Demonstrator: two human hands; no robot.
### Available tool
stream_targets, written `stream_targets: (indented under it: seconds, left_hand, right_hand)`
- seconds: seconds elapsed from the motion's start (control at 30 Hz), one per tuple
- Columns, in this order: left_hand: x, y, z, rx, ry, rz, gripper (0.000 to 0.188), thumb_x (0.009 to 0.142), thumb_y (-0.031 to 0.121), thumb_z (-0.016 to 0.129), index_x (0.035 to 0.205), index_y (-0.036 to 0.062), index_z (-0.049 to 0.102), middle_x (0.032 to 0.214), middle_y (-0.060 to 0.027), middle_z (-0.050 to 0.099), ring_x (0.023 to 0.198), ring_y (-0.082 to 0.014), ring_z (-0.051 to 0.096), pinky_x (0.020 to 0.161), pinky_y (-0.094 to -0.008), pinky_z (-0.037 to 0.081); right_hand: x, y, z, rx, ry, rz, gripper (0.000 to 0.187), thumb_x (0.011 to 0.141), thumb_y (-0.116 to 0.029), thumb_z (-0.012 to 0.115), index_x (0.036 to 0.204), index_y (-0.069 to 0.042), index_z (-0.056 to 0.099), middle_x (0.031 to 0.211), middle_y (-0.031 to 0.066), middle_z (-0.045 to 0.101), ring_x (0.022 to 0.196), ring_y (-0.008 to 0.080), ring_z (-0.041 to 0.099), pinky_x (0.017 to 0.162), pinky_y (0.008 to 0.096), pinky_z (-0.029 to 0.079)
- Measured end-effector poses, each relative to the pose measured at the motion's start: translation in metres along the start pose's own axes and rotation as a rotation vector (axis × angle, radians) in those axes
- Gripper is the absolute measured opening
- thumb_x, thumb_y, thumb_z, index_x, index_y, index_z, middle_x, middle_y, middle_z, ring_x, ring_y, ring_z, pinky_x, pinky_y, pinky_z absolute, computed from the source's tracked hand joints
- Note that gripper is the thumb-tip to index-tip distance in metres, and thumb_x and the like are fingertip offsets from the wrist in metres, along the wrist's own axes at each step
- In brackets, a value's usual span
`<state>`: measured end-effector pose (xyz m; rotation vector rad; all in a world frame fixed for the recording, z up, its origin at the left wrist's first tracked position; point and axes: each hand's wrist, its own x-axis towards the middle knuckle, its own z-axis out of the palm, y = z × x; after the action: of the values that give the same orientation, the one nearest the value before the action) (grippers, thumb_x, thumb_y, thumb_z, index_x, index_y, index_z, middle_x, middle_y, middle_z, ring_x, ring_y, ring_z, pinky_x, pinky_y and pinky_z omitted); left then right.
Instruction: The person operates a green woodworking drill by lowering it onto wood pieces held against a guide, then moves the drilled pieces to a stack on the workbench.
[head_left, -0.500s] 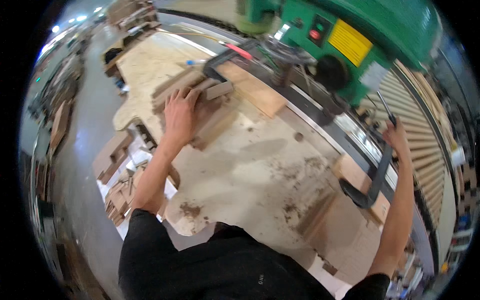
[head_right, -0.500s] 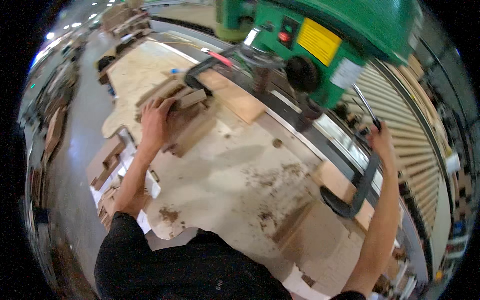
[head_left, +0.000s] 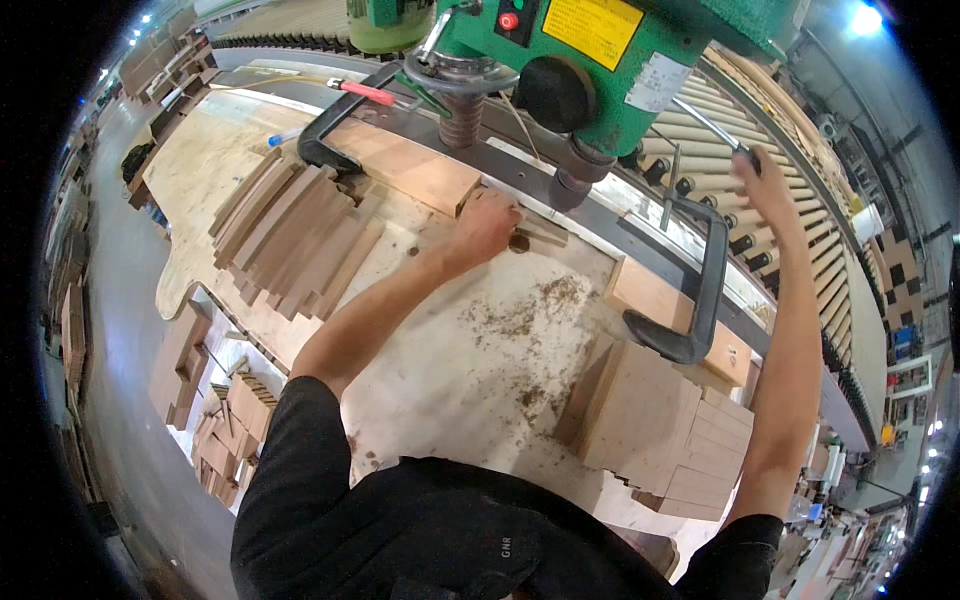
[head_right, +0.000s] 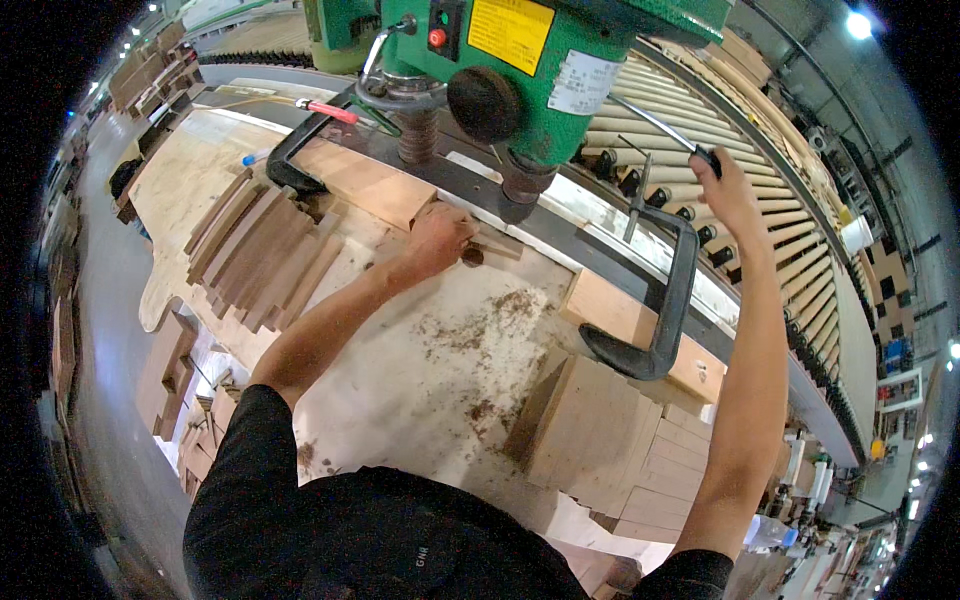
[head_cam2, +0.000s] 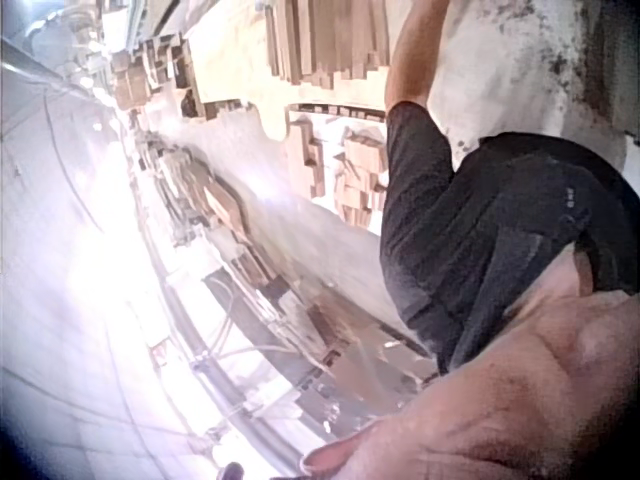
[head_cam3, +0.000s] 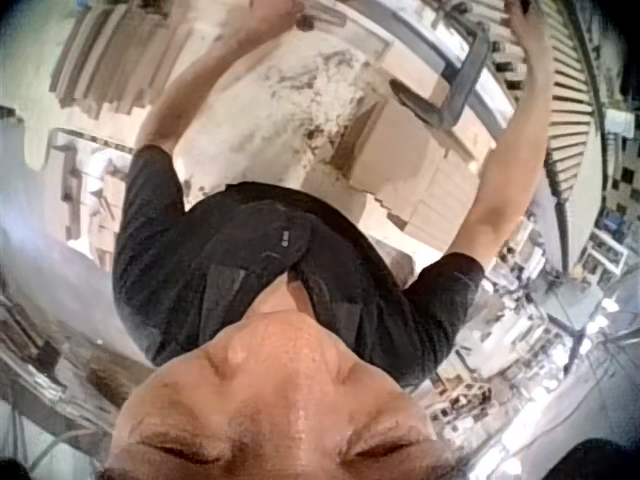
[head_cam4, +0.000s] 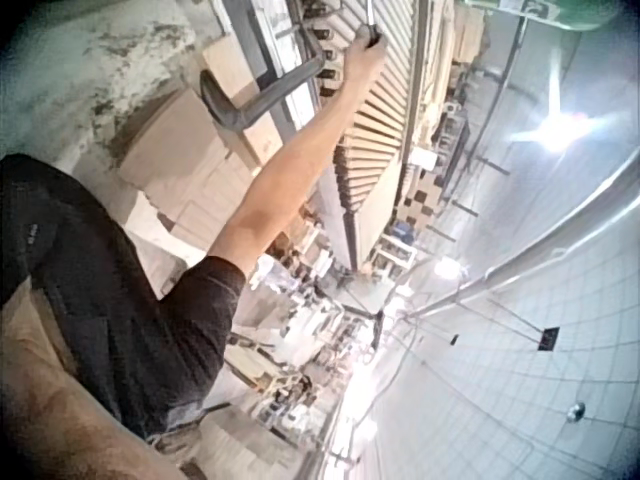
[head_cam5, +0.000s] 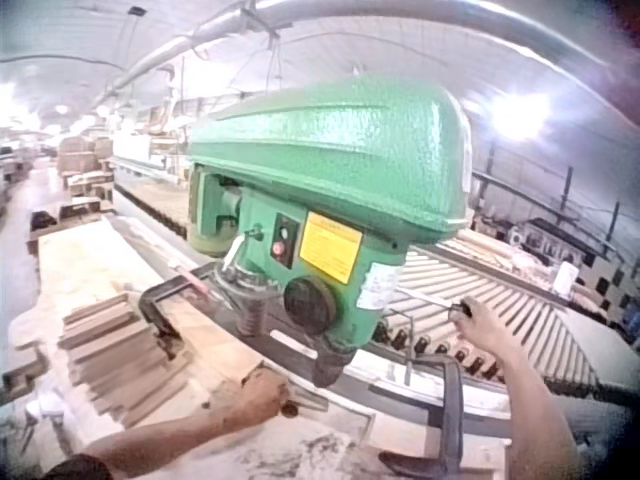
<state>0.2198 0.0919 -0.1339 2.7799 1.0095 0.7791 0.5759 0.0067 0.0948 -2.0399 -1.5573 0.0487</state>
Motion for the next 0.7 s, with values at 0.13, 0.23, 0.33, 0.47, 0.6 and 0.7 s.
stream_targets:
  seconds: [0.13,0.23,0.33,0.47,0.6,0.7]
  left_hand:
    - [0.018,0.007,0.000,-0.082,0.072,-0.018,0.008,0.073,0.011,0.065,0.081,0.0077,0.067,0.095,-0.0078,0.057,0.099,-0.0274,0.053,0.085,-0.0416,0.041]
    - [0.025,0.006,-0.006,0.051,0.124,-0.043,0.023,0.073,0.010,0.067,0.096,0.0067,0.063,0.098,-0.0093,0.053,0.099,-0.0285,0.050,0.086,-0.0415,0.041]
    - [0.032,0.003,-0.013,0.001,0.209,-0.035,0.038,0.073,0.011,0.068,0.110,0.0075,0.059,0.104,-0.0110,0.052,0.104,-0.0302,0.049,0.089,-0.0425,0.040]
    - [0.023,-0.028,-0.010,0.137,0.029,0.078,0.054,0.077,0.017,0.065,0.127,0.0062,0.050,0.133,-0.0162,0.046,0.125,-0.0376,0.039,0.106,-0.0443,0.032]
    - [0.031,-0.039,0.008,-0.058,-0.139,0.024,0.040,0.077,0.024,0.059,0.111,0.0037,0.060,0.124,-0.0165,0.056,0.121,-0.0325,0.048,0.104,-0.0433,0.036]
    - [0.053,-0.007,-0.006,0.031,-0.175,0.055,0.019,0.080,0.017,0.056,0.096,0.0094,0.065,0.111,-0.0111,0.063,0.114,-0.0309,0.054,0.098,-0.0423,0.043]
  right_hand:
    - [0.014,0.017,-0.008,-0.061,-0.008,-0.026,0.058,0.091,-0.049,0.055,0.114,0.004,0.054,0.077,0.0113,0.058,0.068,0.0181,0.056,0.065,0.0323,0.046]
    - [0.016,0.021,-0.005,-0.092,0.057,-0.141,0.050,0.092,-0.048,0.054,0.113,-0.003,0.058,0.080,0.0119,0.060,0.075,0.0221,0.057,0.071,0.0349,0.045]
    - [0.022,0.025,-0.002,-0.137,0.124,-0.233,0.048,0.091,-0.047,0.055,0.113,-0.004,0.058,0.082,0.0121,0.062,0.076,0.0243,0.058,0.071,0.0352,0.045]
    - [0.026,0.019,0.018,-0.272,0.177,-0.244,0.056,0.091,-0.048,0.054,0.118,0.001,0.057,0.106,0.0219,0.064,0.100,0.0323,0.061,0.086,0.0383,0.045]
    - [0.034,0.077,0.037,-0.054,-0.226,-0.063,0.053,0.096,-0.039,0.049,0.128,0.003,0.050,0.124,0.0199,0.056,0.112,0.0307,0.055,0.096,0.0394,0.041]
    - [0.029,0.118,0.057,0.111,-0.241,-0.073,0.049,0.098,-0.041,0.048,0.118,0.002,0.055,0.104,0.0122,0.058,0.099,0.0239,0.056,0.092,0.0379,0.043]
